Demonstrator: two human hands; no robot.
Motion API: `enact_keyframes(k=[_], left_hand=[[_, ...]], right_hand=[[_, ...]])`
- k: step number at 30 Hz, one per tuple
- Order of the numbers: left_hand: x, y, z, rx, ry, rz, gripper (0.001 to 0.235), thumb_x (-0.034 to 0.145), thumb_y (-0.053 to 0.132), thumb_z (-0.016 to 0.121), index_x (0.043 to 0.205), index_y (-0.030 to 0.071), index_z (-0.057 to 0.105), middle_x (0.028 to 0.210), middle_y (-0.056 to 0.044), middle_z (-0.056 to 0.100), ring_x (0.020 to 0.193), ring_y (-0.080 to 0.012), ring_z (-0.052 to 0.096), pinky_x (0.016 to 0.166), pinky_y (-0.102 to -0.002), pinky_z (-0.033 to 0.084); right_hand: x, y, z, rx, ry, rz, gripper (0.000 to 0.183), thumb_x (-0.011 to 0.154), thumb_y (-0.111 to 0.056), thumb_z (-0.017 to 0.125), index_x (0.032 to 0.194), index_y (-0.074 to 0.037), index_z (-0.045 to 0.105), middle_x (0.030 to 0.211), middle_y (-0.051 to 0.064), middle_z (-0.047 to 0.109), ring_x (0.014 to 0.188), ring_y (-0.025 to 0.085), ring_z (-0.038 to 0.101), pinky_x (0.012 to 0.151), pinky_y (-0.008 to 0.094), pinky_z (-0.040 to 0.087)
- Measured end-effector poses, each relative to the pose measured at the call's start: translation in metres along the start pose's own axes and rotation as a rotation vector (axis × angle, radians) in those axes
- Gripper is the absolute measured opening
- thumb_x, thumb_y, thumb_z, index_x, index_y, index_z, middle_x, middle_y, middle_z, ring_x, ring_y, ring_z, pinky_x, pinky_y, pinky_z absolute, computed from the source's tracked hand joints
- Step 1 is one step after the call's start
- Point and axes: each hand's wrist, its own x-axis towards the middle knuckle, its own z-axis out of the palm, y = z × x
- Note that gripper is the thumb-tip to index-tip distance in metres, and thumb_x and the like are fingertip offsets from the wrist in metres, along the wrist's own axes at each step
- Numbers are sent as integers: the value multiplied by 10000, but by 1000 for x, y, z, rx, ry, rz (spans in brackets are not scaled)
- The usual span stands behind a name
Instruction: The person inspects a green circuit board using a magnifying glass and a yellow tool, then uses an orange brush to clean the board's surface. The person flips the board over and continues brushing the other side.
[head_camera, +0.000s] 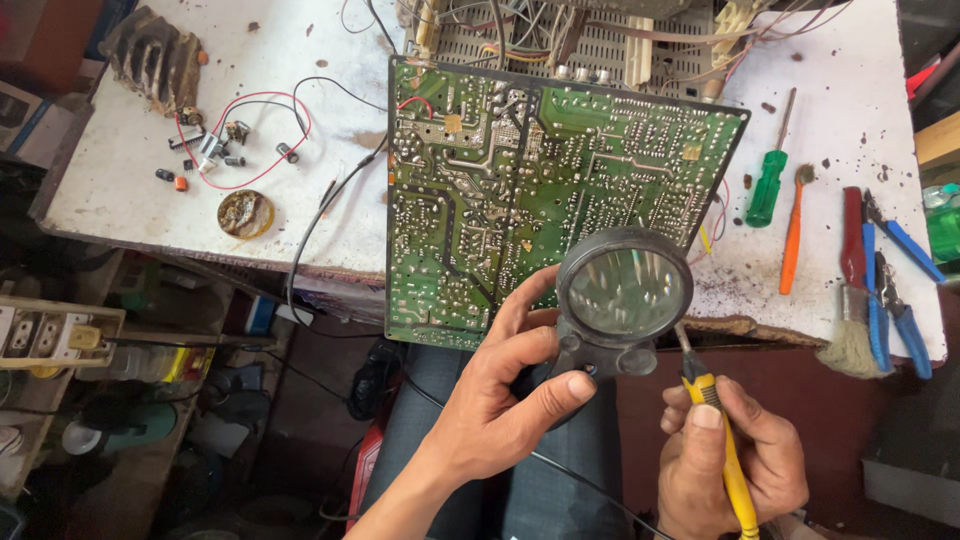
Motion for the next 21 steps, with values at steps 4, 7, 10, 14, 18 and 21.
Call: enact_keyframes(k=[4,7,10,14,18,21], left_hand=[[-1,-1,-1,13,-6,-19,331,978,295,735,1130,2,708,1685,-230,330,1443,-315,514,1216,-461,397],[-2,-2,-1,8,-3,-11,326,982,293,738,1117,-1,699,1691,-231,330,1447,-321,515,1216,-465,400],[-8,-5,-3,4,-2,-18,328,986,286,736,1127,-6,692,1693,-233,324,1450,-326,511,1222,-466,391],[-18,-9,-9,34,22,-45,318,986,275,728,1115,-12,690,1681,-234,335,1446,-321,507,1204,-450,396],[-26,-13,-12,35,39,-54,311,993,273,726,1091,-19,683,1673,-235,363,1423,-313,522,1198,-431,395],[-30,-12,-13,18,38,-35,300,1007,277,728,1026,-12,649,1672,-234,383,1451,-308,516,1201,-424,402]], right_hand=[[0,0,1,-9,2,1,186,1084,-65,684,1180,73,604,934,238,695,738,211,699,635,282,548],[1,0,-1,0,-3,-5,183,1089,-59,678,1191,73,602,931,242,699,725,206,689,636,283,545],[-3,-1,-2,5,-8,14,175,1097,-46,663,1207,74,599,926,246,703,719,202,680,650,288,545],[-8,1,-4,15,-19,25,165,1096,-38,653,1206,75,602,921,253,698,724,212,681,650,297,544],[-14,2,-6,26,-14,43,163,1098,-41,663,1195,76,604,908,259,691,720,229,679,646,307,537],[-16,3,-5,43,-9,41,167,1092,-50,670,1185,72,605,894,257,688,709,233,674,633,311,533]])
